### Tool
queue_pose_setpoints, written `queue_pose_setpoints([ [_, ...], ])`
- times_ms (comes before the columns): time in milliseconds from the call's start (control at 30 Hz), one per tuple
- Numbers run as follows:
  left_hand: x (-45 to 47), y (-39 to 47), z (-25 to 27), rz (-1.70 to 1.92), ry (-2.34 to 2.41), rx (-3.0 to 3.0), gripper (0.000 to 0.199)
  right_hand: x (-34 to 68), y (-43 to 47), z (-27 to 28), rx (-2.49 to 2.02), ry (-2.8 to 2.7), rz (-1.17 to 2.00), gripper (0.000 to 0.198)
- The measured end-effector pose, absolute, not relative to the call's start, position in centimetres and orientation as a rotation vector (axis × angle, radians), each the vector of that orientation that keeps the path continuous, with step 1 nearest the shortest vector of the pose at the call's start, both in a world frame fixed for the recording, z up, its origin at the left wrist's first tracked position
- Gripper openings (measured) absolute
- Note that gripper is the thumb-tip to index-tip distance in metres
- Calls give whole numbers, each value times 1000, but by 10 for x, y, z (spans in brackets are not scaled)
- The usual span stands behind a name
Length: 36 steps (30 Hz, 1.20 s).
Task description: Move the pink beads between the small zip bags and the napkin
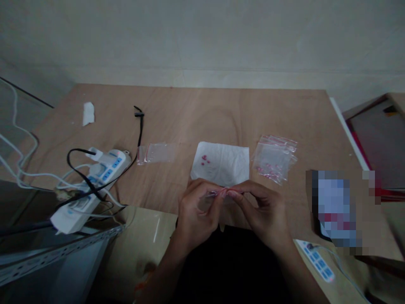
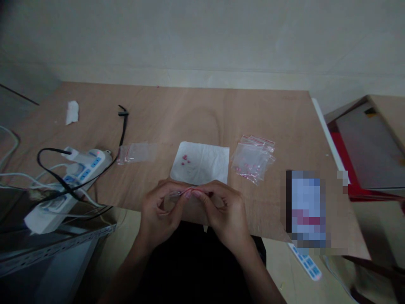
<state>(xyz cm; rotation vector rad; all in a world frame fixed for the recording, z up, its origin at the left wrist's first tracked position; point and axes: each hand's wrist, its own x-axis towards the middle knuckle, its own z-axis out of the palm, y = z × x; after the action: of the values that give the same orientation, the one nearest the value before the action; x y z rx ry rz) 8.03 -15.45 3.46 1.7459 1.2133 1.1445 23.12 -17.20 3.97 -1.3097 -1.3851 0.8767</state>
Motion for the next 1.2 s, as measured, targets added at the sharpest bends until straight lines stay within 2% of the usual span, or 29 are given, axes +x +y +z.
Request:
queue_pose_setpoints([
  [167, 68, -148, 40, 929, 981, 1362, 20, 236, -170, 53, -1302, -1543, 831, 18],
  [367, 43, -134, 44, 761, 971, 1482, 32, 248, -159, 60, -1398, -1450, 769, 15],
  [433, 28, -124, 32, 886, 1207, 1500, 38, 263, -151, 60, -1435, -1234, 650, 18],
  [533, -4, -102, 6, 1062, 1835, 1517, 40, 299, -133, 56, -1481, -1038, 475, 17],
  [633, -31, -79, -14, 824, 2354, 1625, 44, 340, -113, 42, -1679, -1025, 352, 9],
  [733, -40, -65, -23, 634, 2518, 1664, 43, 372, -98, 22, -1967, -1092, 222, 9],
  [800, -39, -61, -24, 598, 2528, 1675, 40, 383, -94, 10, -2040, -1223, 173, 0],
  [933, -33, -61, -22, 653, 2477, 1760, 32, 375, -102, 6, -1943, -1381, -111, 21],
  [1000, -31, -64, -16, 761, 2364, 1887, 29, 357, -109, 16, -1878, -1401, -126, 24],
  [1200, -3, -83, 29, 973, 1594, 2383, 20, 270, -108, 60, -1456, -1552, 413, 14],
])
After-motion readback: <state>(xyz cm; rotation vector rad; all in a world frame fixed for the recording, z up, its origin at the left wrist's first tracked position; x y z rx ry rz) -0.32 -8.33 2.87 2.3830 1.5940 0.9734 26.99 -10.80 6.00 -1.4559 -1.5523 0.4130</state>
